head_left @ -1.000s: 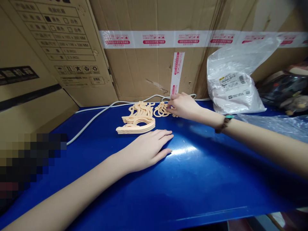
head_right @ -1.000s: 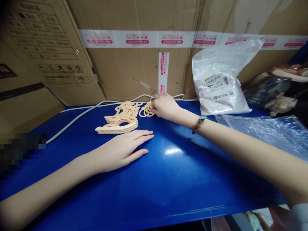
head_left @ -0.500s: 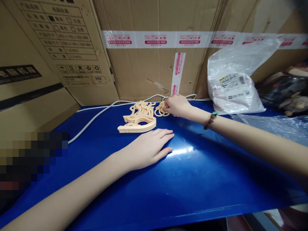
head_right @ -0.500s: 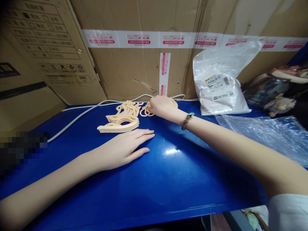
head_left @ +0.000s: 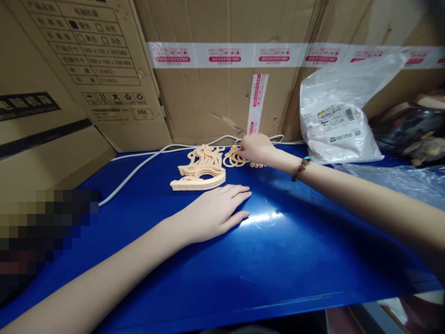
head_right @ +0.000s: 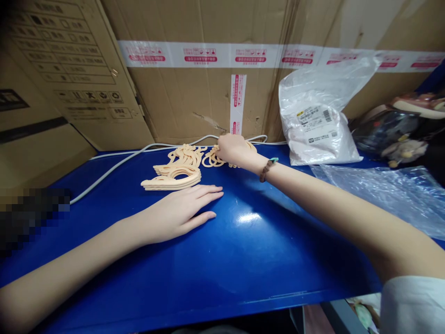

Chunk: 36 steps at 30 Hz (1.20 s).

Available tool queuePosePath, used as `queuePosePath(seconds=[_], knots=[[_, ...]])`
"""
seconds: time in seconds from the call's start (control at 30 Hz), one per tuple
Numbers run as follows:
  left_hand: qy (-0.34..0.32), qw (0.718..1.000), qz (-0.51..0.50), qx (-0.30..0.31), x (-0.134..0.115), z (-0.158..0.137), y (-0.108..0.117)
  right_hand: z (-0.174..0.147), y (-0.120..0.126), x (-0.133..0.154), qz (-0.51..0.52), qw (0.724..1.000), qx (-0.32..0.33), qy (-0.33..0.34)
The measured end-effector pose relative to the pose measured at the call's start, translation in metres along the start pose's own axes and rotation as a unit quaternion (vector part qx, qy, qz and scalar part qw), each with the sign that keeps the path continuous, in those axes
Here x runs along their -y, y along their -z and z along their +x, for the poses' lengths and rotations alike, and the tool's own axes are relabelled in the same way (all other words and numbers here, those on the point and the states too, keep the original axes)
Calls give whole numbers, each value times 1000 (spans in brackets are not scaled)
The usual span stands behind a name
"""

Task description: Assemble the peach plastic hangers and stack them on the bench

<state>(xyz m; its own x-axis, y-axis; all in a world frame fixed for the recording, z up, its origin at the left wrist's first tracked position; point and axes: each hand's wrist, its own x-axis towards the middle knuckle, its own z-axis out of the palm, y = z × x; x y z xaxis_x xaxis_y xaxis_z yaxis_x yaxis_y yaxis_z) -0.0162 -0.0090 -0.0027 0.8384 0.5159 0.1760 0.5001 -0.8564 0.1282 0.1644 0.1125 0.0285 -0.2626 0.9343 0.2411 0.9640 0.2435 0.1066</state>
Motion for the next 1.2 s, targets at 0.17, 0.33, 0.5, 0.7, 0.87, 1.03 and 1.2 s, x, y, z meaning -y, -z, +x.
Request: queuePosePath(seconds=[0.17,0.33,0.5,0.7,0.87,1.03,1.2], knots=[[5,1000,3,10,-1,0,0,-3,14,0,7,999,-32,1],[2,1000,1,6,0,0,-1,-18,31,-7,56,993,-96,30],[-2,1000,6,-5,0,0,-1,-60,34,-14,116,985,-109,64],[-32,998,33,-38,0,0,-3,-112,24,-23,166,979,-33,111],[-109,981,69,-142,-5,3,0,-127,27,-34,229,954,66,182],[-100,975,97,-176,-5,4,2,-131,34,-34,260,913,165,269],[-102,978,89,-160,0,4,-2,-134,33,-31,259,906,187,278]])
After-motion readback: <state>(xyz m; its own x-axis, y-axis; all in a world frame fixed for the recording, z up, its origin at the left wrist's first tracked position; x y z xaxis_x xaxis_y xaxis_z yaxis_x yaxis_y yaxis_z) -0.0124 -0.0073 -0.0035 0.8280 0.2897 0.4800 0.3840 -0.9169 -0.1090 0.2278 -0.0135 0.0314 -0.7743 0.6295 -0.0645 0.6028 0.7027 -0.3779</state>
